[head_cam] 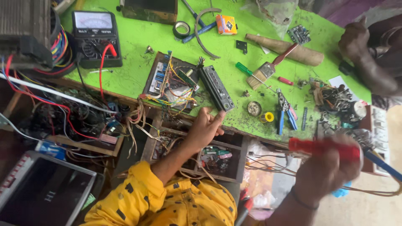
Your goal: The person uses a soldering iron to work on a small electronic device, then switches to a screwdriver to remove screws from a remote control. They separate the remote's casing and place the screwdriver on the table.
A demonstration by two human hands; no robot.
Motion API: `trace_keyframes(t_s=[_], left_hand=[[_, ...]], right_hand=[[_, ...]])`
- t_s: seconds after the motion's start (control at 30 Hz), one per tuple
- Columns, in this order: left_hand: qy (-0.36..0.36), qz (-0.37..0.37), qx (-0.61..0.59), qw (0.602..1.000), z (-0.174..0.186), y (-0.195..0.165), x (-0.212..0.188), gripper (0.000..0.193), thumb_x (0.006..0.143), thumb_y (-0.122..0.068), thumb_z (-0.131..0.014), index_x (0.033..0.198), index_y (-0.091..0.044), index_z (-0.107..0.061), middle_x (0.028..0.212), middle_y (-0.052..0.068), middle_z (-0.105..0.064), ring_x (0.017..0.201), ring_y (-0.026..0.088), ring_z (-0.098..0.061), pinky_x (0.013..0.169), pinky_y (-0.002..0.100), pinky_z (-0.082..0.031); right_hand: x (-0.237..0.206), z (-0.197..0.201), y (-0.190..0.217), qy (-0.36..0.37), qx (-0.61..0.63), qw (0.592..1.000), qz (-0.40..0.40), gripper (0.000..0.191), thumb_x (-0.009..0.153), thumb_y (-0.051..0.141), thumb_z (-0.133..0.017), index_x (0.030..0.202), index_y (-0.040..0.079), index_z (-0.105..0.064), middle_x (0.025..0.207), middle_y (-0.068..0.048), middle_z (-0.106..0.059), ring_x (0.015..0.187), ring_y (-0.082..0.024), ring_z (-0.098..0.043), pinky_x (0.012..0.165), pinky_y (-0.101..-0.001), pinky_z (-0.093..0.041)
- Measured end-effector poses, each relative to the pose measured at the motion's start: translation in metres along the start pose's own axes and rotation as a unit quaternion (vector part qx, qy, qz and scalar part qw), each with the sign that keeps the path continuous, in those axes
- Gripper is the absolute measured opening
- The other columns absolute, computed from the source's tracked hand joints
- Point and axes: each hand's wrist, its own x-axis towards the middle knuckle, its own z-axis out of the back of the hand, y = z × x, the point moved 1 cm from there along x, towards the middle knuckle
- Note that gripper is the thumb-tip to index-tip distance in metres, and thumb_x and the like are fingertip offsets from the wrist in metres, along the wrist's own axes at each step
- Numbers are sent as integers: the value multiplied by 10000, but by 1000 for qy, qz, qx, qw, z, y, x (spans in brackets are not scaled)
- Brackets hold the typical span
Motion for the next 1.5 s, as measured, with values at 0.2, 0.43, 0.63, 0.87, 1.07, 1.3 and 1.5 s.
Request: trace_keyframes(t_s=[0.2, 0.43, 0.63, 0.87, 1.07, 1.3, 1.5], left_hand=[[-20, 84, 179, 980, 0, -44, 37, 598, 955, -507, -621, 1016, 88, -593, 634, 89, -660, 487, 187, -705, 421, 303, -589], [-83, -107, 170, 976, 9, -29, 14, 382, 833, -253, -785, 1022, 27, -608, 921, 152, -722, 763, 238, -708, 667, 377, -573], [-23, -76, 37, 996, 18, -10, 5, 307, 875, -97, -646, 1156, -17, -552, 1043, 126, -723, 916, 216, -710, 818, 367, -568], [47, 14, -169, 984, 21, -10, 13, 432, 890, -98, -741, 1204, -24, -453, 1002, 88, -669, 796, 187, -717, 666, 351, -648], [39, 21, -53, 998, 20, -15, 12, 405, 931, -140, -707, 1225, -42, -446, 1021, 78, -684, 790, 146, -721, 512, 275, -605], [43, 55, -69, 995, 20, -20, 10, 434, 934, -135, -686, 1253, -48, -405, 1086, 93, -685, 851, 163, -746, 621, 307, -653], [39, 77, -77, 993, 20, -20, 12, 457, 926, -125, -678, 1276, -67, -390, 1108, 87, -691, 880, 162, -752, 655, 324, -651]], right_hand=[[38, -91, 2, 139, -17, 988, 58, 583, 1150, 64, -637, 1589, 60, -254, 1238, -150, -690, 1087, -217, -736, 1004, -366, -642], [26, -122, -7, 160, -18, 982, 101, 492, 1172, 75, -661, 1567, 48, -368, 1299, -144, -597, 1170, -215, -680, 996, -352, -662], [4, -117, -6, 144, -4, 988, 57, 475, 1189, 126, -666, 1551, 63, -365, 1282, -151, -649, 1098, -205, -724, 977, -348, -665], [-9, -119, -17, 130, 34, 991, 11, 499, 1201, 129, -671, 1572, 80, -341, 1275, -167, -668, 1048, -218, -737, 960, -354, -658], [-13, -123, -27, 140, 25, 990, 10, 495, 1196, 121, -668, 1567, 79, -343, 1275, -172, -667, 1047, -221, -742, 942, -359, -668], [-15, -121, -33, 149, 16, 989, 7, 464, 1188, 76, -625, 1550, 80, -335, 1264, -170, -668, 1026, -210, -724, 939, -356, -655], [-15, -118, -14, 218, 11, 976, 27, 403, 1177, 16, -541, 1518, 94, -340, 1231, -150, -661, 1079, -235, -731, 982, -363, -638]])
